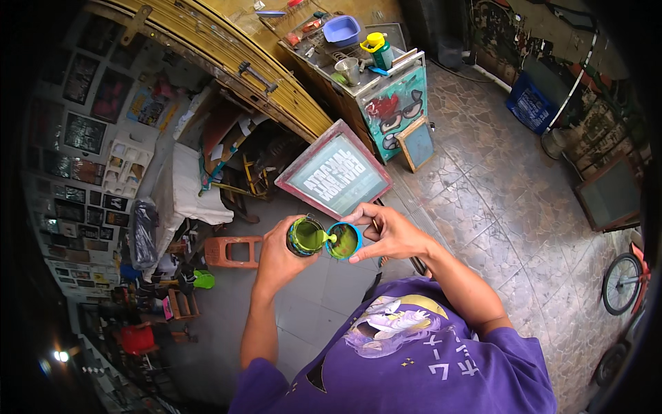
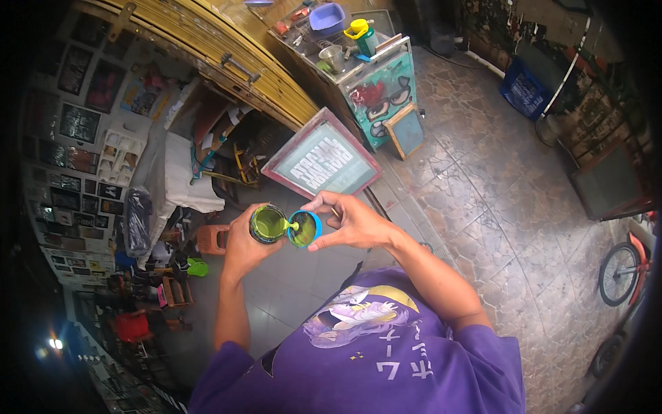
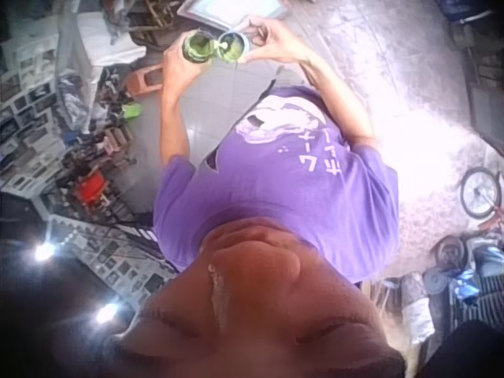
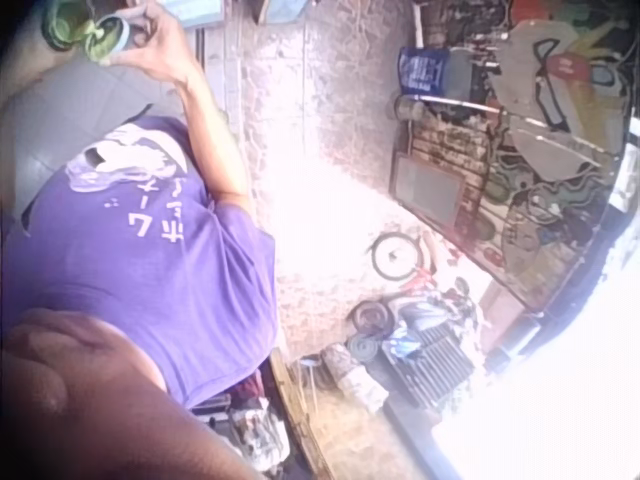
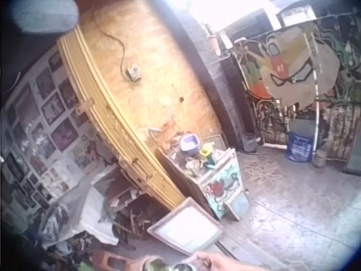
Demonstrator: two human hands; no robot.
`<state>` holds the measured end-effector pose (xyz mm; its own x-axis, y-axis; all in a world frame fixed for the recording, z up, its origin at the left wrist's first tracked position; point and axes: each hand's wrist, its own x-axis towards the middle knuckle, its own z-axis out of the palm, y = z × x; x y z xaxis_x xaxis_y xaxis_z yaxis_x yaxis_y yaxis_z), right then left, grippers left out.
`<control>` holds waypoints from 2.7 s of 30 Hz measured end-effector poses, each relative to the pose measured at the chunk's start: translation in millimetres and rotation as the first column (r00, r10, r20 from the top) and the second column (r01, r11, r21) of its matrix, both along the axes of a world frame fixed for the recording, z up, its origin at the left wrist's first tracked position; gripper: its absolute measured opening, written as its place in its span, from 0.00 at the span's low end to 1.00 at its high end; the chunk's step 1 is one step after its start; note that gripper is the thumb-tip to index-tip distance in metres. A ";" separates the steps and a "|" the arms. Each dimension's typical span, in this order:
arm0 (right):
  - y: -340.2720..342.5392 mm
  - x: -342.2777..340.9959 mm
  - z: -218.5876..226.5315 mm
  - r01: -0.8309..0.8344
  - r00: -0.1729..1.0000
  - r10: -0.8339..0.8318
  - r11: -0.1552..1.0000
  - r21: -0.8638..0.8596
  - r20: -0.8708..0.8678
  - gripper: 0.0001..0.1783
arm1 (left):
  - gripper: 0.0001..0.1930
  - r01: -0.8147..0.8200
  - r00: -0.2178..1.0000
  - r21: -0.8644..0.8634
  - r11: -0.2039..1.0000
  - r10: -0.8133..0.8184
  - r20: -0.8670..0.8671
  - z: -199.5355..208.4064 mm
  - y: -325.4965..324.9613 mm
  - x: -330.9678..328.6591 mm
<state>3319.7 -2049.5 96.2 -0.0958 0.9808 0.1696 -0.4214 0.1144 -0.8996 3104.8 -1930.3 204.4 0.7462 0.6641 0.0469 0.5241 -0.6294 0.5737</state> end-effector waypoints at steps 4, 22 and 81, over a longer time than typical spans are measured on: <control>-7.5 -1.4 -5.3 0.060 0.969 -0.072 0.997 0.055 0.238 0.36 | 0.29 -0.027 0.999 0.011 1.000 0.027 -0.032 -7.9 -10.2 -6.0; -23.6 -8.1 -20.0 -0.018 0.958 0.021 1.000 -0.014 0.287 0.34 | 0.27 -0.266 0.964 0.051 0.963 0.264 0.036 -77.4 -21.6 -21.2; 420.8 5.1 -607.1 -0.246 0.937 0.258 0.966 -0.080 0.236 0.36 | 0.46 -0.847 0.163 -0.530 0.045 0.970 -0.178 -931.0 219.1 -197.5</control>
